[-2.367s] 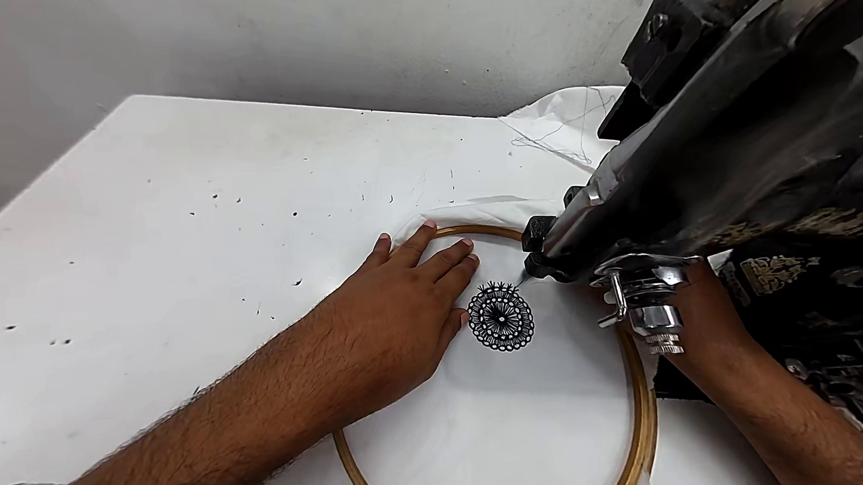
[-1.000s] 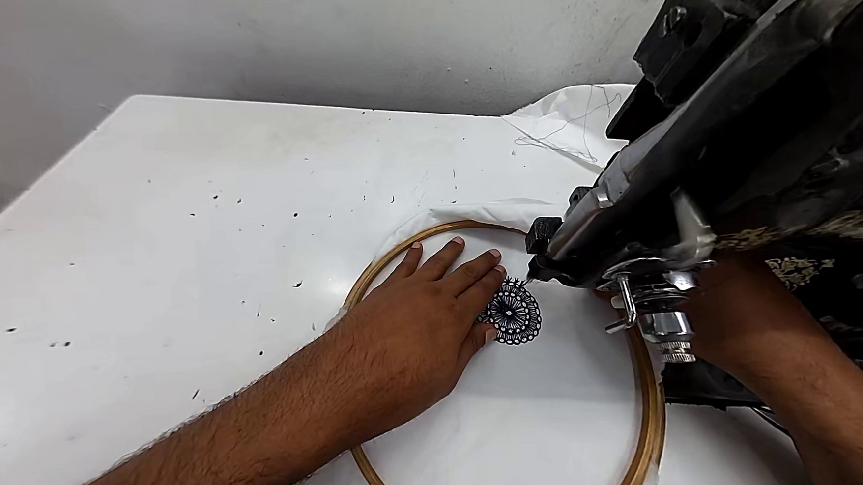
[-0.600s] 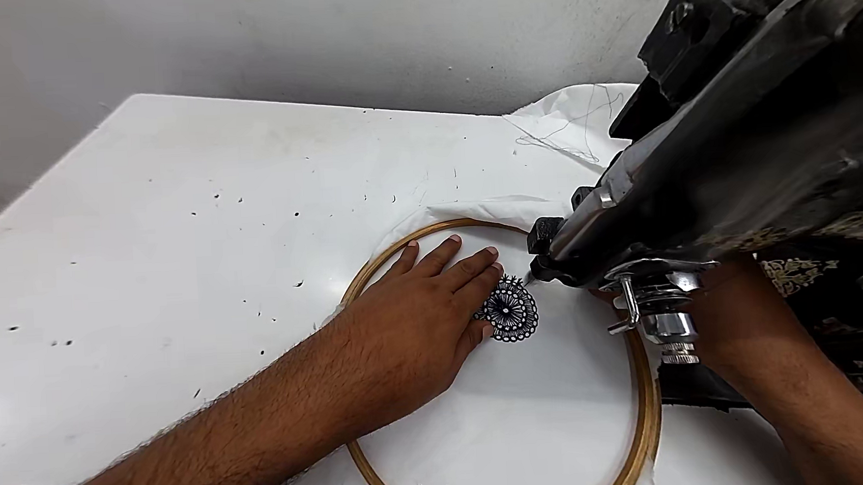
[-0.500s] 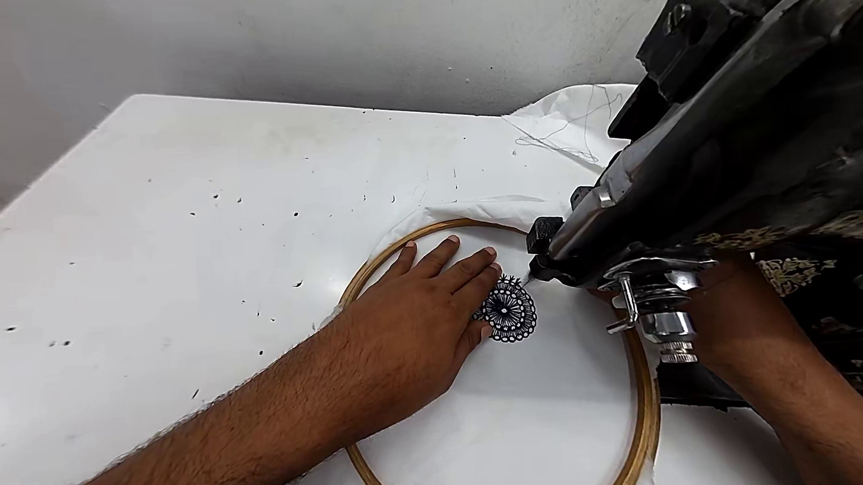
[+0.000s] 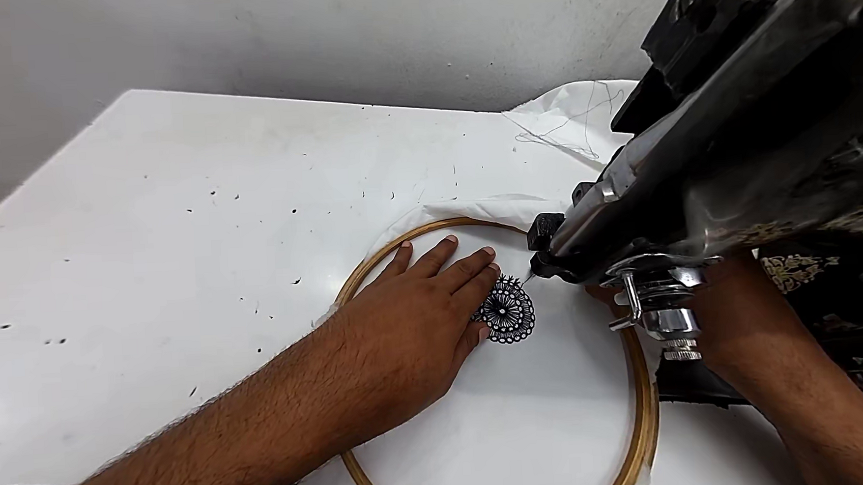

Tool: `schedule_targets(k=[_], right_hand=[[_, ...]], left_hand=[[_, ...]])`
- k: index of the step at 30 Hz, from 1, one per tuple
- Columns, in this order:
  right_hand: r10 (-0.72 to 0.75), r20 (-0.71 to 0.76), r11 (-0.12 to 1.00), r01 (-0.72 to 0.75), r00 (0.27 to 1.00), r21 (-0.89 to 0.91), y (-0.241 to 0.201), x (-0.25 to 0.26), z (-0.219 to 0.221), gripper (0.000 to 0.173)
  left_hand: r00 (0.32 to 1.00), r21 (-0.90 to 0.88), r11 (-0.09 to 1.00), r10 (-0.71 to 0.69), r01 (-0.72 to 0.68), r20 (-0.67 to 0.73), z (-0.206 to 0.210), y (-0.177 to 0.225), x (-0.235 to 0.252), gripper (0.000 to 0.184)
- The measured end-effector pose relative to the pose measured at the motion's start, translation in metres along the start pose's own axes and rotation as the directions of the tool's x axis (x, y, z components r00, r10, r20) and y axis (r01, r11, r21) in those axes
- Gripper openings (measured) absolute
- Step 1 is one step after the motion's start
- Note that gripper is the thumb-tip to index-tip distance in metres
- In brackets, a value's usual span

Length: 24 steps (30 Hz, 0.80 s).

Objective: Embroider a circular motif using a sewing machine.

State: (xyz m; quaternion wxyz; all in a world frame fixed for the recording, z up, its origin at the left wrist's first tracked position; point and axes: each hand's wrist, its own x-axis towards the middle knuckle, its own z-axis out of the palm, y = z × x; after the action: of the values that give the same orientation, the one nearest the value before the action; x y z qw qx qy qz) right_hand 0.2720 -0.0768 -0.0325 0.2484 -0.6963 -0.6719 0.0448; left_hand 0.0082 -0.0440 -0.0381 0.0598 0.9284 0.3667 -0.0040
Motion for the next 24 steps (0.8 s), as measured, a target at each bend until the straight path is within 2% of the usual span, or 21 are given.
schedule_targets(k=[3, 8, 14, 21, 24], right_hand=[[-0.030, 0.002, 0.999, 0.030, 1.000, -0.029, -0.0013, -0.0016, -0.0007, 0.021], [0.024, 0.000, 0.999, -0.024, 1.000, -0.042, -0.0026, 0.0004, -0.0015, 0.025], [-0.124, -0.042, 0.991, 0.122, 0.991, -0.061, 0.0054, -0.0022, 0.0067, 0.024], [-0.042, -0.027, 0.999, 0.042, 0.999, -0.018, 0.0037, 0.0021, 0.0030, 0.023], [-0.074, -0.030, 0.997, 0.074, 0.997, -0.022, 0.0024, -0.0018, 0.0052, 0.024]], left_hand=[[1.000, 0.003, 1.000, 0.003, -0.003, -0.002, -0.0001, -0.0001, -0.0008, 0.057], [0.999, -0.002, 1.000, 0.009, -0.009, -0.031, 0.0033, -0.0006, 0.0017, 0.057], [1.000, -0.001, 1.000, -0.003, 0.003, -0.007, -0.0009, -0.0040, -0.0004, 0.057], [1.000, 0.002, 1.000, -0.004, 0.004, -0.004, 0.0013, -0.0009, 0.0024, 0.057], [1.000, 0.007, 1.000, -0.005, 0.005, 0.014, -0.0016, -0.0036, 0.0015, 0.057]])
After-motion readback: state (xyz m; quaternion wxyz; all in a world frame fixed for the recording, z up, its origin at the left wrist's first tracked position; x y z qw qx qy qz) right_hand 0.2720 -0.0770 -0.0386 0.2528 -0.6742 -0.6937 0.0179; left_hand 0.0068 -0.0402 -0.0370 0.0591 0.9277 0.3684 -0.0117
